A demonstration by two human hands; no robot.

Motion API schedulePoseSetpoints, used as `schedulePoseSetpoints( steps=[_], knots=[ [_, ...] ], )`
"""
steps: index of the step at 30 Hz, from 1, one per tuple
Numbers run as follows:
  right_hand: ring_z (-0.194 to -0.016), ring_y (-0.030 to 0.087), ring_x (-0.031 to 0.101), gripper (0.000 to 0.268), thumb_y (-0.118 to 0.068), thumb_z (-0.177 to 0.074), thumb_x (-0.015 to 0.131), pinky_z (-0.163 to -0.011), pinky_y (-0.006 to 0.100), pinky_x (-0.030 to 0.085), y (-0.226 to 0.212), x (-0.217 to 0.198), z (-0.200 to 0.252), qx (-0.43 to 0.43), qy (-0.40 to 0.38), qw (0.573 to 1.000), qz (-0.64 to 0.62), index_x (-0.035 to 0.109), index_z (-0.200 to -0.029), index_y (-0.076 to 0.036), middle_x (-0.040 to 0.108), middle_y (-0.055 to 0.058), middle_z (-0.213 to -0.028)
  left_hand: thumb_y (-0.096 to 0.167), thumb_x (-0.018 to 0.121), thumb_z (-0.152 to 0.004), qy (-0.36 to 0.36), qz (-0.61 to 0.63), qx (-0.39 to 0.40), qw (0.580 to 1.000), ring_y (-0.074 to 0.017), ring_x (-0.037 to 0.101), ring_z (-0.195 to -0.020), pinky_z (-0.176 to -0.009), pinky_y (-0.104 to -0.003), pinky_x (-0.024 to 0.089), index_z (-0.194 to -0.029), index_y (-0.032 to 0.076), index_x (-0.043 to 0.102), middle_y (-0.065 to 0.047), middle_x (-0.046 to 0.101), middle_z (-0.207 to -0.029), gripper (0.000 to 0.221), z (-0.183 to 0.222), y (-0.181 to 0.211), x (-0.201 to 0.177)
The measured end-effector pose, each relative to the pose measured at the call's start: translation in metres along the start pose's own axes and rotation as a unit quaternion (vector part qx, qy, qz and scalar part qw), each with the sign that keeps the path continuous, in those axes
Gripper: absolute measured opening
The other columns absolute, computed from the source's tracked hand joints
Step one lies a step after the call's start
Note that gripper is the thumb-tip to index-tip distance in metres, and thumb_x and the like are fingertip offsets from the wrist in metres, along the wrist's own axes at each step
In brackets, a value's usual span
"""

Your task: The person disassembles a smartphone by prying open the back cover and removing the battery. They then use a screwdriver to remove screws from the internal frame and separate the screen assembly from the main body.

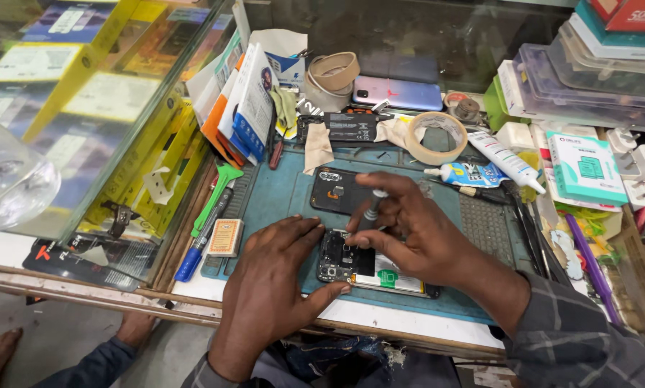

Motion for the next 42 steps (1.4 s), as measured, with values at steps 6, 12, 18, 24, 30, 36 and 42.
schedulePoseSetpoints(
  steps=[6,12,18,24,30,36,42],
  knots=[
    [-0.09,0.015,0.077,0.061,-0.002,-0.096,0.068,-0.07,0.027,0.062,0.009,0.001,-0.001,0.042,-0.004,0.998,0.049,0.032,-0.145,-0.009,0.073,0.013,-0.111,0.051,0.08,-0.075,0.003,-0.006,0.005,1.0,-0.0343,0.055,-0.128,-0.107,-0.047,0.038,-0.122,-0.001,0.069,-0.016,0.065,-0.132,0.071,0.0,0.0,0.0],
    [-0.098,0.016,0.076,0.054,0.0,-0.098,0.064,-0.079,0.028,0.064,0.012,-0.002,-0.001,0.04,0.009,0.999,0.036,0.033,-0.142,-0.008,0.069,0.015,-0.112,0.051,0.08,-0.075,-0.002,-0.006,0.001,1.0,-0.0348,0.054,-0.129,-0.108,-0.047,0.037,-0.122,-0.001,0.068,-0.016,0.066,-0.132,0.071,0.001,-0.001,0.002],
    [-0.103,0.017,0.074,0.049,0.003,-0.098,0.062,-0.087,0.03,0.064,0.019,-0.008,-0.003,0.06,0.032,0.998,0.018,0.033,-0.137,-0.007,0.068,0.015,-0.111,0.052,0.08,-0.075,-0.006,-0.01,0.0,1.0,-0.0354,0.054,-0.129,-0.108,-0.048,0.037,-0.123,-0.002,0.068,-0.017,0.065,-0.131,0.073,0.0,-0.001,0.002],
    [-0.103,0.018,0.075,0.05,0.002,-0.097,0.063,-0.086,0.031,0.065,0.019,-0.005,-0.004,0.053,0.021,0.998,0.034,0.033,-0.137,-0.008,0.068,0.015,-0.111,0.053,0.079,-0.076,-0.013,-0.012,-0.007,1.0,-0.035,0.054,-0.129,-0.108,-0.047,0.038,-0.124,-0.001,0.068,-0.017,0.066,-0.13,0.074,0.001,-0.003,0.005],
    [-0.1,0.017,0.077,0.051,-0.001,-0.096,0.066,-0.081,0.03,0.066,0.021,-0.006,-0.006,0.062,0.021,0.996,0.059,0.034,-0.135,-0.007,0.07,0.014,-0.109,0.053,0.08,-0.075,-0.008,-0.015,-0.008,1.0,-0.0353,0.054,-0.129,-0.107,-0.047,0.038,-0.123,-0.001,0.068,-0.017,0.066,-0.131,0.073,0.001,-0.002,0.003],
    [-0.091,0.015,0.078,0.053,-0.005,-0.094,0.07,-0.072,0.028,0.065,0.02,-0.006,-0.001,0.071,0.015,0.996,0.047,0.035,-0.134,-0.007,0.074,0.013,-0.108,0.052,0.08,-0.075,-0.01,-0.018,-0.008,1.0,-0.035,0.053,-0.13,-0.107,-0.047,0.038,-0.124,0.0,0.068,-0.015,0.066,-0.131,0.072,0.001,-0.002,0.004],
    [-0.089,0.016,0.08,0.052,-0.007,-0.092,0.076,-0.074,0.03,0.064,0.011,0.003,0.004,0.041,-0.011,0.997,0.061,0.041,-0.13,-0.007,0.075,0.013,-0.108,0.054,0.08,-0.074,-0.007,-0.02,-0.001,1.0,-0.0352,0.053,-0.13,-0.107,-0.047,0.038,-0.123,0.0,0.069,-0.015,0.066,-0.131,0.073,0.001,-0.002,0.004]
  ],
)
Point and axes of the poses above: each hand's wrist, its own z-axis away from the middle knuckle, its own x-axis out of the palm, y = z × x, the point moved 10 cm from there along -z, towards the middle knuckle
